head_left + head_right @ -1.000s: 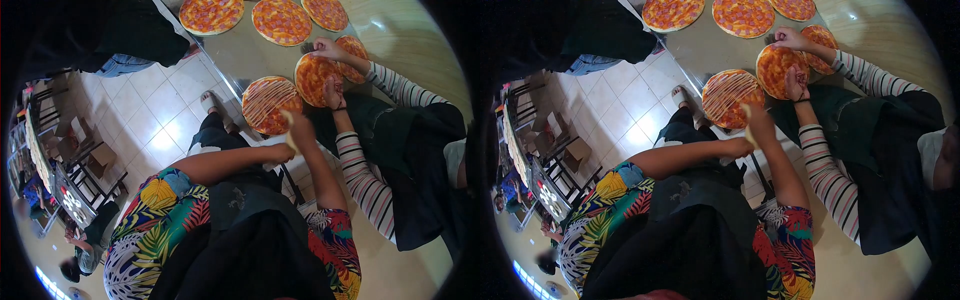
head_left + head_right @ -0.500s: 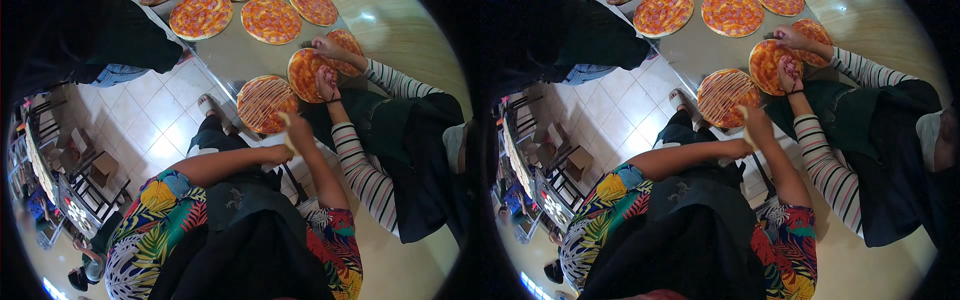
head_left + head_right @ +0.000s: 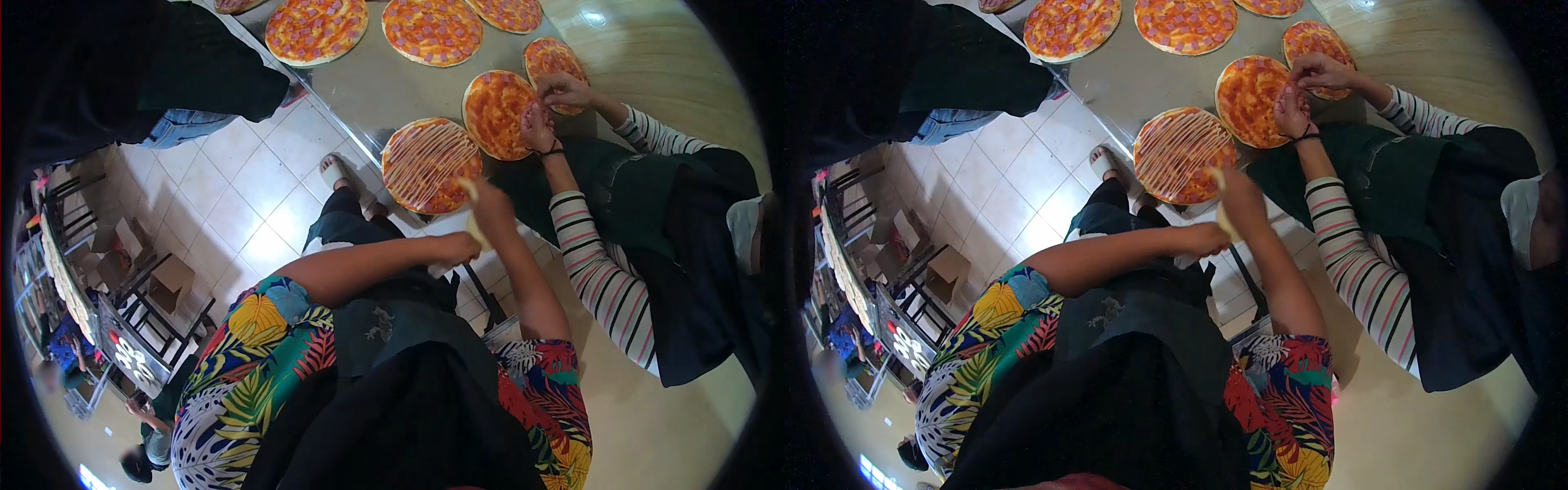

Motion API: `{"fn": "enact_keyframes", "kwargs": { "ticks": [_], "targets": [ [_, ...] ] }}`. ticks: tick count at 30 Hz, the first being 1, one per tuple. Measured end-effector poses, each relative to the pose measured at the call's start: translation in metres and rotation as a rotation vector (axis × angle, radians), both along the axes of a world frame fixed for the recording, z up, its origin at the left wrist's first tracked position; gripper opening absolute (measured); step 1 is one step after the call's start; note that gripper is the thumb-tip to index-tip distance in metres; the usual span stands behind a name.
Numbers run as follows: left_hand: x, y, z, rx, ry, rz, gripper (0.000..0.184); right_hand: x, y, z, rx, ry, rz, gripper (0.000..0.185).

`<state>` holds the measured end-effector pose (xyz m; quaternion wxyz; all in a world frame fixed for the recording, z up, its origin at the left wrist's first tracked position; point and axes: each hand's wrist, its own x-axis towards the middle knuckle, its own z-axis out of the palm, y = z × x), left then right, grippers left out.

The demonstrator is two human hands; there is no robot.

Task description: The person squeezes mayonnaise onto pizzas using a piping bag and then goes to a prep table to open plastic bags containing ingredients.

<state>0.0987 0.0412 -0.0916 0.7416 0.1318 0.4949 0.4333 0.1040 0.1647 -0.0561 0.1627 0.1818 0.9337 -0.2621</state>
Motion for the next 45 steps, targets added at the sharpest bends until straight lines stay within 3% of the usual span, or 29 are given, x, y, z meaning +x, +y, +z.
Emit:
{"fn": "enact_keyframes", "kwargs": {
  "ticks": [2, 3, 5, 6, 7, 8, 9, 11, 13, 15, 16, 18, 22, 25, 27, 29, 32, 34, 36, 38, 40, 42, 45],
  "targets": [
    [0.008, -0.017, -0.005, 0.337, 0.052, -0.293, 0.023, 0.019, -0.023, -0.001, -0.050, -0.048, 0.080, 0.015],
    [0.013, -0.020, -0.006, 0.333, 0.048, -0.297, 0.023, 0.025, -0.030, -0.001, -0.097, -0.095, 0.160, 0.016],
    [0.022, -0.022, -0.006, 0.081, -0.163, -0.228, 0.024, 0.024, -0.026, -0.001, -0.067, -0.099, 0.139, 0.017],
    [0.021, -0.017, -0.008, 0.081, -0.168, -0.231, 0.024, 0.021, -0.021, -0.002, -0.032, -0.100, 0.122, 0.018],
    [0.018, -0.006, -0.011, 0.047, -0.077, -0.180, 0.024, 0.024, -0.004, -0.022, -0.009, 0.090, 0.150, 0.018],
    [0.014, 0.004, -0.014, 0.014, 0.013, -0.129, 0.025, 0.012, 0.008, -0.015, -0.006, 0.068, 0.029, 0.017],
    [0.008, 0.011, -0.013, 0.005, -0.021, -0.064, 0.025, 0.002, 0.017, -0.006, -0.003, 0.046, -0.092, 0.017],
    [-0.002, 0.017, -0.009, -0.006, -0.083, 0.053, 0.024, 0.000, 0.027, -0.006, 0.024, 0.098, -0.088, 0.013],
    [0.002, 0.011, -0.008, 0.026, -0.034, -0.025, 0.025, 0.002, 0.022, -0.006, 0.050, 0.155, -0.086, 0.010],
    [0.011, -0.001, -0.011, 0.194, 0.051, -0.214, 0.025, 0.018, -0.003, -0.007, -0.040, -0.009, -0.024, 0.010],
    [0.017, -0.009, -0.010, 0.190, 0.049, -0.214, 0.025, 0.023, -0.013, -0.004, -0.045, -0.011, -0.025, 0.010],
    [0.023, -0.021, 0.000, 0.032, -0.228, -0.230, 0.022, 0.030, -0.029, 0.004, -0.124, -0.116, 0.119, 0.012],
    [0.027, 0.000, -0.019, 0.042, -0.020, -0.189, 0.022, 0.023, 0.003, -0.009, -0.044, 0.001, 0.013, 0.014],
    [0.001, 0.015, -0.001, 0.013, -0.095, -0.051, 0.020, 0.011, 0.025, -0.003, 0.023, 0.172, -0.079, 0.016],
    [0.004, 0.015, -0.009, 0.001, -0.117, -0.033, 0.020, 0.015, 0.027, -0.011, 0.015, 0.055, -0.134, 0.017],
    [0.021, 0.005, -0.027, 0.165, 0.048, -0.280, 0.020, 0.032, 0.008, -0.019, -0.012, -0.001, -0.060, 0.019],
    [0.024, -0.013, -0.004, 0.060, -0.166, -0.337, 0.019, 0.045, -0.018, -0.012, -0.072, -0.074, 0.079, 0.024],
    [0.030, -0.015, -0.016, 0.142, -0.161, -0.287, 0.023, 0.041, -0.020, -0.003, -0.096, -0.084, 0.137, 0.027],
    [0.028, -0.006, -0.017, 0.230, -0.154, -0.236, 0.027, 0.029, -0.003, -0.003, -0.003, -0.132, 0.019, 0.023],
    [0.017, 0.014, -0.008, -0.023, -0.042, -0.146, 0.021, 0.027, 0.022, -0.016, 0.005, 0.028, -0.011, 0.021],
    [0.008, 0.019, -0.003, -0.044, -0.080, -0.124, 0.021, 0.019, 0.032, -0.013, 0.043, 0.072, -0.094, 0.014],
    [0.012, 0.017, -0.007, -0.037, -0.099, -0.162, 0.021, 0.024, 0.025, -0.017, 0.048, 0.046, -0.123, 0.020],
    [0.025, 0.000, -0.006, -0.022, -0.133, -0.277, 0.023, 0.040, -0.006, -0.004, -0.107, 0.019, -0.056, 0.016]
  ]
}}
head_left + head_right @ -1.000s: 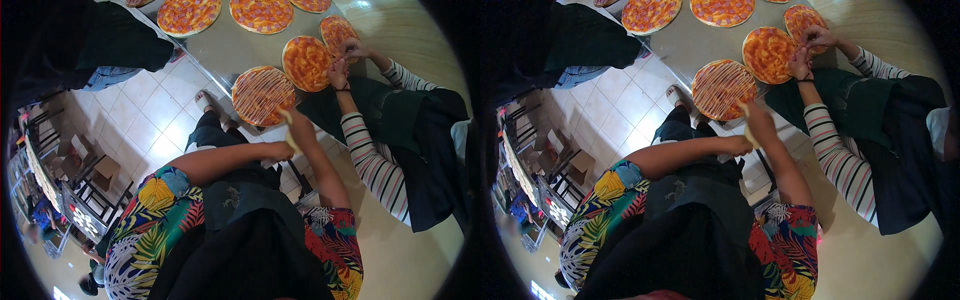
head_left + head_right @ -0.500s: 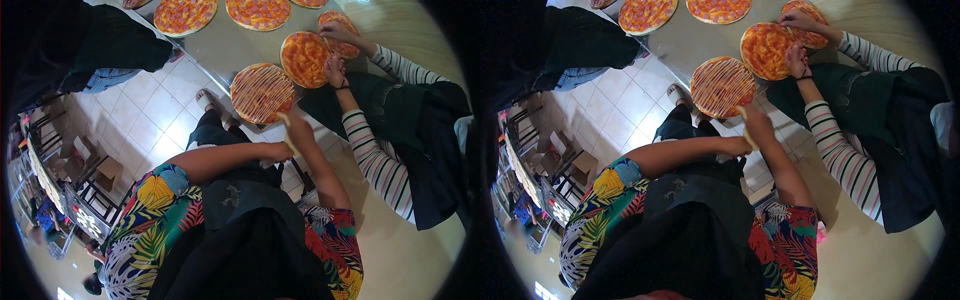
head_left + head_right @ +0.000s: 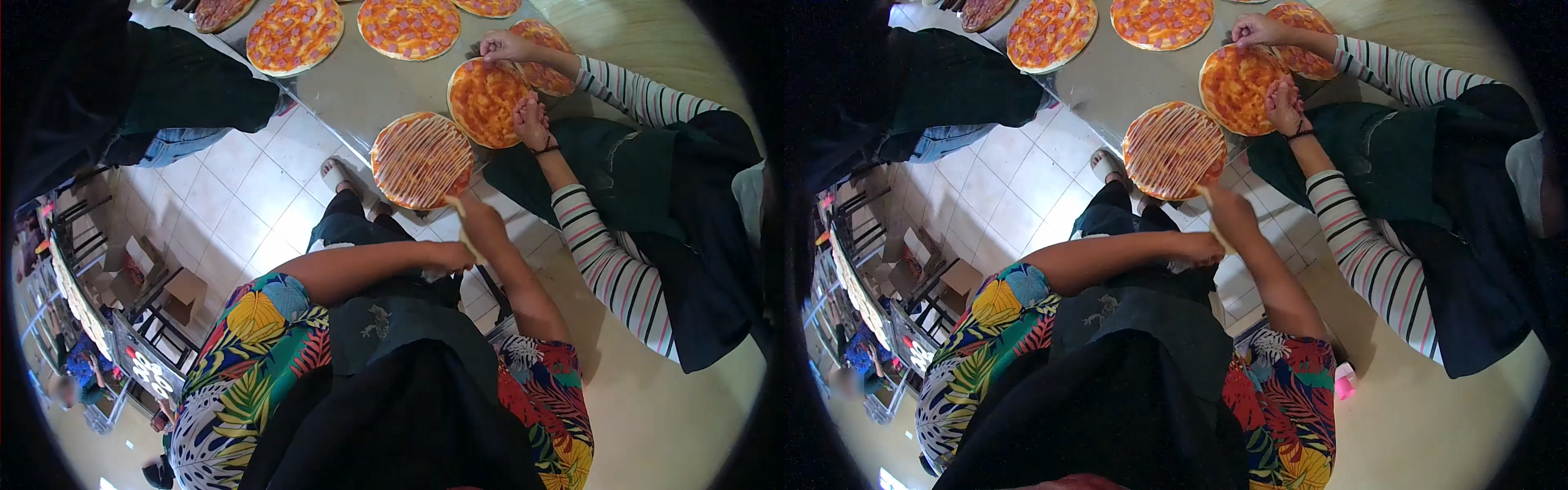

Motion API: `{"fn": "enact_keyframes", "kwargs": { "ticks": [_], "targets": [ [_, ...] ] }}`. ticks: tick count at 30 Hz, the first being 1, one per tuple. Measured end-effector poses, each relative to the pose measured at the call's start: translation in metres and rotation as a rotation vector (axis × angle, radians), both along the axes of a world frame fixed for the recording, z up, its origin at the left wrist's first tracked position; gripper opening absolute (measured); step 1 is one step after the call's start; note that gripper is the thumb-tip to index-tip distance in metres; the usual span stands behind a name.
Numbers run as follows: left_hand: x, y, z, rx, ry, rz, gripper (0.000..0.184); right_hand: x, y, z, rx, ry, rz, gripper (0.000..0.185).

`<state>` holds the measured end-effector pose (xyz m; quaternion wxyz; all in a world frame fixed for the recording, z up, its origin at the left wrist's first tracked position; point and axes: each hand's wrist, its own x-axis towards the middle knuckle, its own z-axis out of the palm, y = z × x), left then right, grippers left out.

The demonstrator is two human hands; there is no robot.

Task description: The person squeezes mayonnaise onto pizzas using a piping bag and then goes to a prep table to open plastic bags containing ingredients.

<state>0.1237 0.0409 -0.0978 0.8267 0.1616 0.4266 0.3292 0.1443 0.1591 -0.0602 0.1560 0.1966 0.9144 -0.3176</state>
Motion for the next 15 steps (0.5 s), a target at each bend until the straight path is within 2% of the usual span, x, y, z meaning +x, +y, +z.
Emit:
{"fn": "enact_keyframes", "kwargs": {
  "ticks": [2, 3, 5, 8, 10, 15],
  "targets": [
    [0.002, -0.005, 0.008, 0.038, -0.007, -0.094, 0.025, 0.006, -0.010, 0.004, 0.009, -0.125, 0.164, 0.017],
    [0.001, -0.004, 0.010, 0.036, -0.007, -0.095, 0.025, 0.003, -0.008, 0.006, 0.007, -0.125, 0.163, 0.017],
    [0.001, 0.006, 0.011, -0.014, 0.037, 0.053, 0.023, -0.003, 0.005, 0.010, 0.011, -0.044, 0.019, 0.017],
    [-0.004, 0.023, -0.003, -0.051, -0.012, 0.092, 0.021, -0.008, 0.034, -0.005, 0.100, 0.029, -0.062, 0.017],
    [-0.007, 0.022, -0.001, -0.050, -0.052, 0.106, 0.021, -0.004, 0.029, -0.005, 0.068, 0.019, -0.048, 0.018],
    [0.003, 0.002, 0.002, 0.107, -0.033, -0.074, 0.020, 0.007, 0.001, 0.006, 0.008, -0.128, 0.099, 0.018]
  ]
}}
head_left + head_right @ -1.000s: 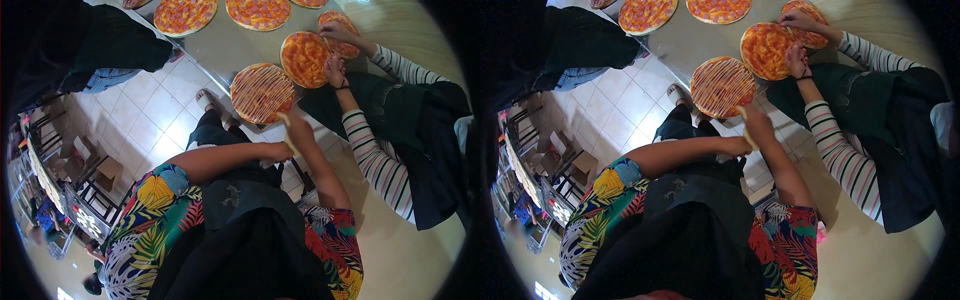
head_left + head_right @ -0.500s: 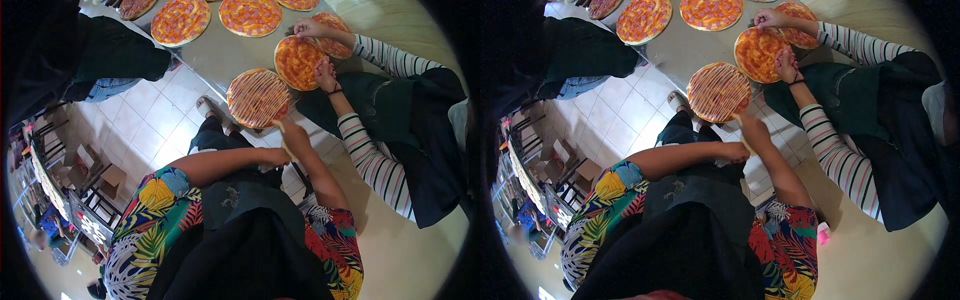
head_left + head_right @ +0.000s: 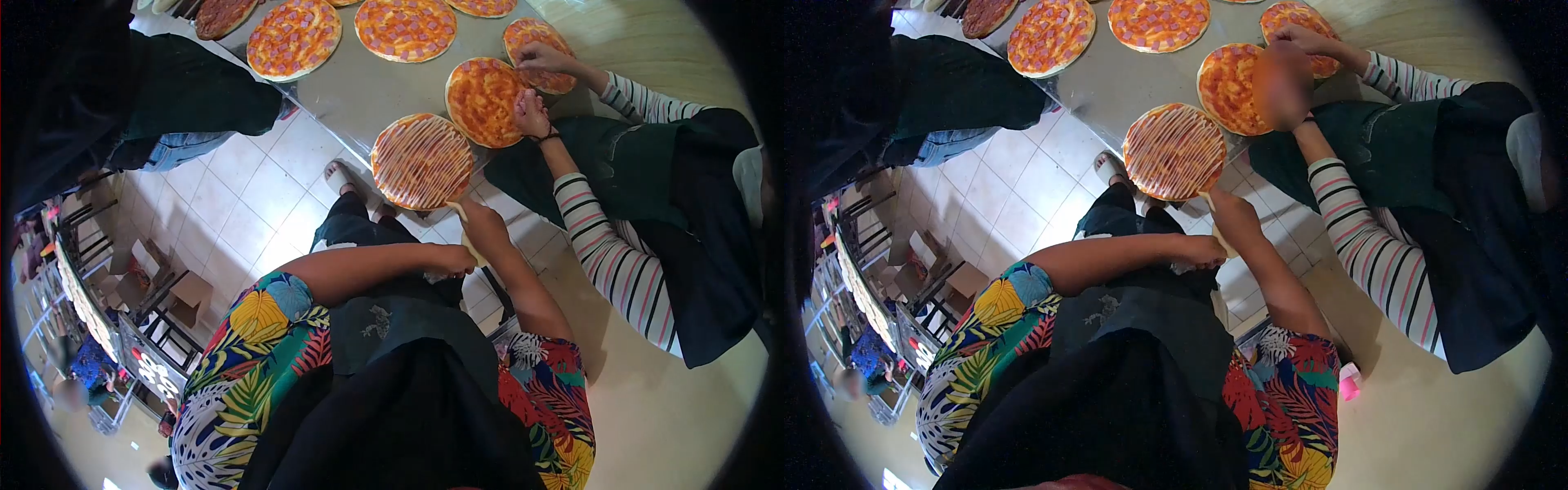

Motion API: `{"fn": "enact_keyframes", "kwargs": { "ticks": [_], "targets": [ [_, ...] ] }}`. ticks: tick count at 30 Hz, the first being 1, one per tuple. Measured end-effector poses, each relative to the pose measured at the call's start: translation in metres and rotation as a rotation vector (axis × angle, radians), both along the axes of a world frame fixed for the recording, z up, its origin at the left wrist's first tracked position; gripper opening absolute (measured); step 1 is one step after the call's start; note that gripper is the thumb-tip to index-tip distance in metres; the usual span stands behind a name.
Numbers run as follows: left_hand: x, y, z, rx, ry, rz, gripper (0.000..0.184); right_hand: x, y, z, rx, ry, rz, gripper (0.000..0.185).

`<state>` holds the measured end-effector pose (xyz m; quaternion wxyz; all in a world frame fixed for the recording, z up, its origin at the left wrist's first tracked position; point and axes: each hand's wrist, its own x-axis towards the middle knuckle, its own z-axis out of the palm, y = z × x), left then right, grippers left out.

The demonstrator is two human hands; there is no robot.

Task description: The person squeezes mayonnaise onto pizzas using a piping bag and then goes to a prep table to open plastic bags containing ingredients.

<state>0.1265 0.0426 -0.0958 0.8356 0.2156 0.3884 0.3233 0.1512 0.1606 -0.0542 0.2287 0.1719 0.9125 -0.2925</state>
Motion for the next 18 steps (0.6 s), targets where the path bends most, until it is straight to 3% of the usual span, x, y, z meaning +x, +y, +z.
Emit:
{"fn": "enact_keyframes", "kwargs": {
  "ticks": [5, 10, 12, 14, 16, 17, 18],
  "targets": [
    [-0.002, 0.016, -0.009, -0.201, 0.056, 0.140, 0.024, -0.003, 0.024, -0.018, 0.032, 0.171, -0.224, 0.012],
    [-0.012, 0.008, 0.009, -0.026, 0.122, 0.031, 0.026, 0.005, 0.018, -0.017, -0.012, 0.179, -0.140, 0.017],
    [-0.021, 0.005, 0.033, 0.069, 0.213, 0.031, 0.027, 0.003, 0.019, -0.005, -0.316, 0.299, -0.382, 0.026],
    [-0.038, -0.004, 0.065, 0.079, 0.253, 0.102, 0.026, 0.001, 0.031, -0.011, -0.346, 0.382, -0.403, 0.028],
    [-0.057, -0.012, 0.089, 0.148, 0.158, 0.301, 0.020, -0.016, 0.033, 0.027, -1.015, 0.315, -0.935, 0.026],
    [-0.068, -0.016, 0.104, 0.159, 0.176, 0.295, 0.020, -0.021, 0.035, 0.034, -1.275, 0.424, -0.956, 0.030],
    [-0.078, -0.020, 0.120, 0.229, 0.231, 0.399, 0.021, -0.028, 0.035, 0.044, -1.280, 0.446, -0.941, 0.030]
  ]
}}
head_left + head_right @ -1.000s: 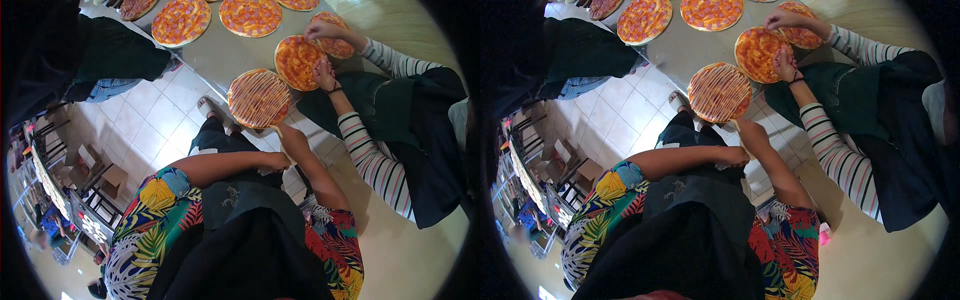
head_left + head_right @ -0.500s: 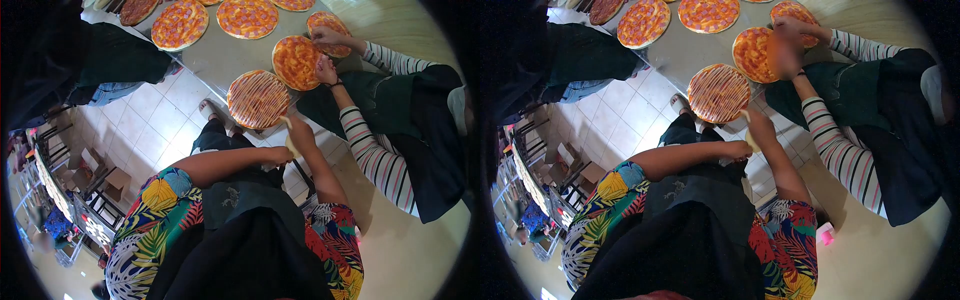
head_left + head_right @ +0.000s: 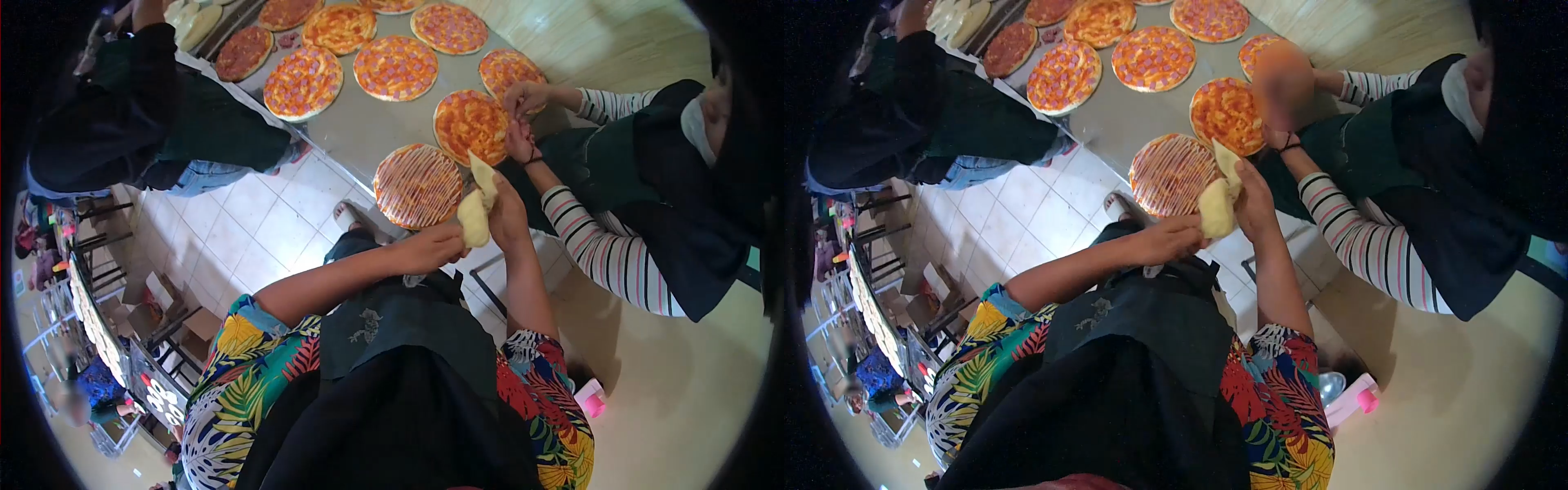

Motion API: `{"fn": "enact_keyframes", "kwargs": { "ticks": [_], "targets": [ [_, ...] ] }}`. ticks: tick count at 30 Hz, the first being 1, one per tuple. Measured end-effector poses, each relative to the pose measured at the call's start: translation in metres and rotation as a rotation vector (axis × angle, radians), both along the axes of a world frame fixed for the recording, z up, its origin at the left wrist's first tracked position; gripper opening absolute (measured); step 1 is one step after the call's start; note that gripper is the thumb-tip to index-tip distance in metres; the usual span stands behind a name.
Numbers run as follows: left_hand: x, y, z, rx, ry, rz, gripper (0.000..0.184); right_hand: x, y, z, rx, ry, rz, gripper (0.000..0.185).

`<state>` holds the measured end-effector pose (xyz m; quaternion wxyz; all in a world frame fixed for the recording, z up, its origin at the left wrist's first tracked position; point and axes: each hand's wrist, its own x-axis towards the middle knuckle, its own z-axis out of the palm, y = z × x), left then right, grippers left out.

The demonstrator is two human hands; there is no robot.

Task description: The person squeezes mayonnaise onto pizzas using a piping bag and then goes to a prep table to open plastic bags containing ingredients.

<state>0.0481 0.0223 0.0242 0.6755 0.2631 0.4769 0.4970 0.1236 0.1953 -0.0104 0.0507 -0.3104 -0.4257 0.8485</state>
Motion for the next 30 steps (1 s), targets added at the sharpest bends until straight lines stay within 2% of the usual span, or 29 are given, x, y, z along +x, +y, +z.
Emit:
{"fn": "enact_keyframes", "kwargs": {
  "ticks": [1, 2, 4, 6, 7, 9, 12, 13, 16, 18, 22, 24, 26, 30],
  "targets": [
    [-0.010, -0.004, 0.010, 0.070, 0.053, 0.103, 0.022, -0.008, -0.002, 0.009, -0.138, 0.112, -0.021, 0.033],
    [-0.017, -0.009, 0.016, 0.074, 0.077, 0.106, 0.022, -0.016, -0.006, 0.016, -0.277, 0.226, -0.033, 0.037],
    [-0.029, -0.020, 0.027, 0.083, 0.095, 0.239, 0.019, -0.038, -0.022, 0.022, -0.310, 0.293, -0.035, 0.041],
    [-0.038, -0.031, 0.040, 0.074, 0.217, 0.309, 0.019, -0.054, -0.048, 0.039, -0.457, 0.348, 0.008, 0.043],
    [-0.039, -0.036, 0.041, 0.051, 0.366, 0.305, 0.018, -0.061, -0.061, 0.042, -0.467, 0.364, 0.032, 0.043],
    [-0.041, -0.051, 0.045, -0.009, 0.653, 0.294, 0.018, -0.073, -0.084, 0.048, -0.643, 0.293, 0.298, 0.040],
    [-0.036, -0.071, 0.054, -0.083, 0.798, 0.320, 0.019, -0.097, -0.101, 0.028, -0.607, 0.284, 0.370, 0.043],
    [-0.036, -0.078, 0.052, -0.128, 0.744, 0.331, 0.020, -0.102, -0.104, 0.037, -0.592, 0.258, 0.302, 0.051],
    [-0.027, -0.093, 0.037, -0.049, 0.695, 0.492, 0.017, -0.109, -0.114, 0.051, -0.504, 0.376, 0.358, 0.043],
    [-0.024, -0.096, 0.035, -0.047, 0.691, 0.495, 0.017, -0.110, -0.119, 0.048, -0.403, 0.309, 0.367, 0.050],
    [-0.032, -0.096, 0.038, -0.048, 0.704, 0.470, 0.017, -0.121, -0.113, 0.024, -0.624, 0.486, 0.439, 0.042],
    [-0.036, -0.096, 0.042, -0.048, 0.694, 0.470, 0.017, -0.125, -0.115, 0.039, -0.693, 0.565, 0.446, 0.040],
    [-0.041, -0.096, 0.044, -0.067, 0.719, 0.459, 0.016, -0.128, -0.119, 0.059, -0.496, 0.473, 0.288, 0.042],
    [-0.047, -0.096, 0.042, -0.065, 0.695, 0.464, 0.017, -0.134, -0.117, 0.074, -0.359, 0.488, 0.267, 0.047]
  ]
}}
